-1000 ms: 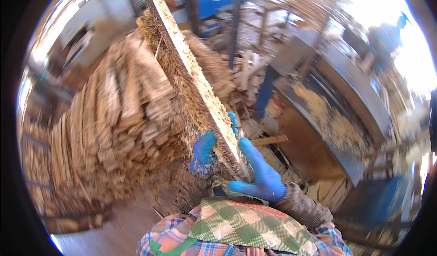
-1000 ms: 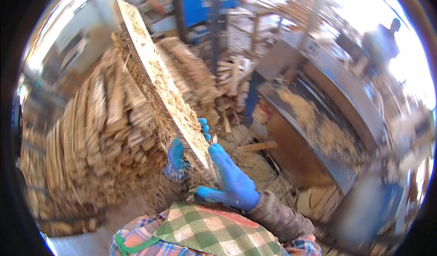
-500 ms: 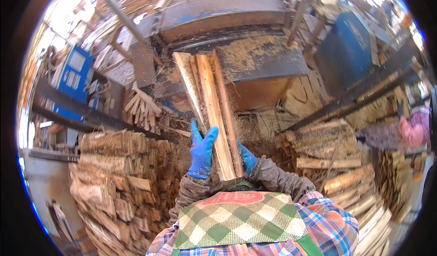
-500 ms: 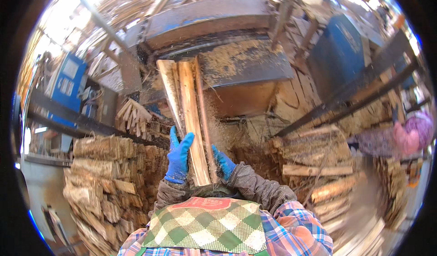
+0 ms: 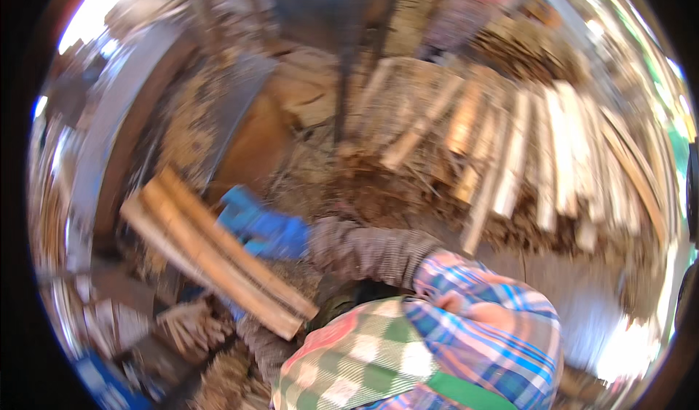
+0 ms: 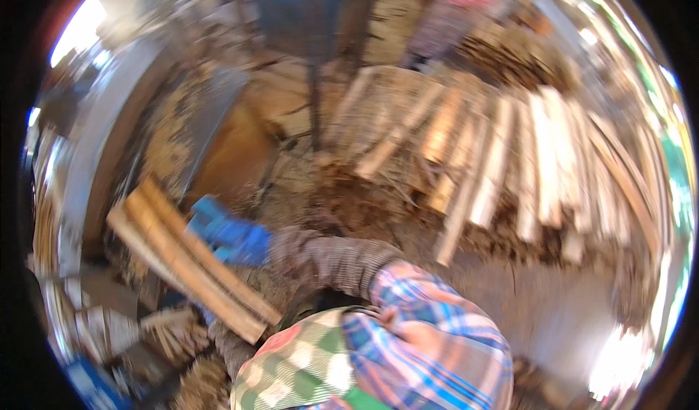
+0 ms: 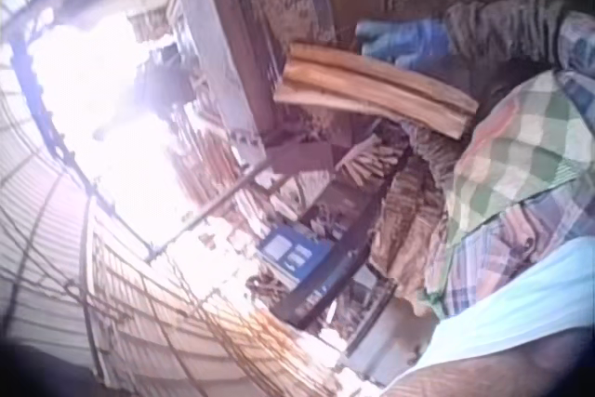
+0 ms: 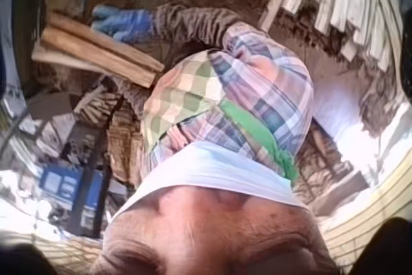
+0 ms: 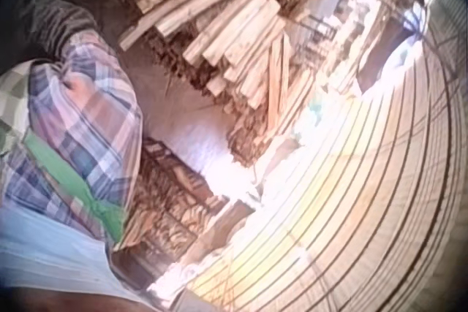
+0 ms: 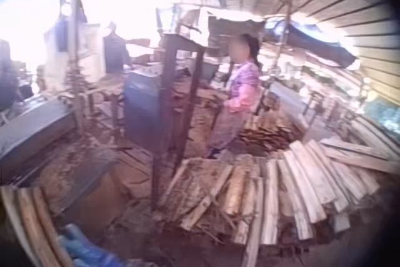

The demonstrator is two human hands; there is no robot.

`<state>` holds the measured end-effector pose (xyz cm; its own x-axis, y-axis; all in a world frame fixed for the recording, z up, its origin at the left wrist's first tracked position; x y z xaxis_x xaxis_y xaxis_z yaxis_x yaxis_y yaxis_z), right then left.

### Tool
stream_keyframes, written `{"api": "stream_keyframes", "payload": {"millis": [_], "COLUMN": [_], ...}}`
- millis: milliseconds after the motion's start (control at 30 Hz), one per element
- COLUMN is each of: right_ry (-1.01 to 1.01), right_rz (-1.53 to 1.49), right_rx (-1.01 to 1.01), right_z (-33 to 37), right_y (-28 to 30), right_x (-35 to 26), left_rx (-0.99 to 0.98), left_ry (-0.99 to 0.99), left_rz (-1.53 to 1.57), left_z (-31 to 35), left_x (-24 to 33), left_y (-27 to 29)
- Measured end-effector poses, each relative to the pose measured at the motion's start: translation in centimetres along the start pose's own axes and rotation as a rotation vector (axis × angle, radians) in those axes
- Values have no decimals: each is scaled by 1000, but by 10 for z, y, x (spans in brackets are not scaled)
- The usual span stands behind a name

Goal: The person repeatedly picks up wooden planks from a stack and feeds them one by one into a planer machine. After each plank passes through, the person retrieves it and places it onto a separate stack. This cycle continues throughout the clip.

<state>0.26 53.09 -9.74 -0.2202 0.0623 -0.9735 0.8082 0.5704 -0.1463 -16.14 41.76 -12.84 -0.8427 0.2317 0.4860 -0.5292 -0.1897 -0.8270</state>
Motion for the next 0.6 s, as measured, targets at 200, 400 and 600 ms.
{"api": "stream_keyframes", "payload": {"millis": [200, 400, 600], "right_ry": [-169, -525, -664], "right_rz": [-149, -135, 227], "right_rx": [-201, -246, -233], "right_z": [10, 55, 33], "right_y": [-17, -25, 28], "right_x": [21, -9, -70], "left_rx": [-24, -18, -53], "left_ry": [108, 138, 78], "left_rz": [-20, 6, 123], "left_z": [0, -8, -13], "left_x": [-10, -4, 2], "left_y": [3, 10, 4]}}
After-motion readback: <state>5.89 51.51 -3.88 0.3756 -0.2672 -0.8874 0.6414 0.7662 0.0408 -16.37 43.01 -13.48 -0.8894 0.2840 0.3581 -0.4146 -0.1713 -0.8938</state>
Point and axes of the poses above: each hand's wrist, its own z-axis away from the middle knuckle, its own y-axis out of the back of the hand, x = y × z, the point moved 2 cm from there along -z, towards the middle knuckle, and after that the axes turned 5 degrees about -x, right-handed, at the moved point
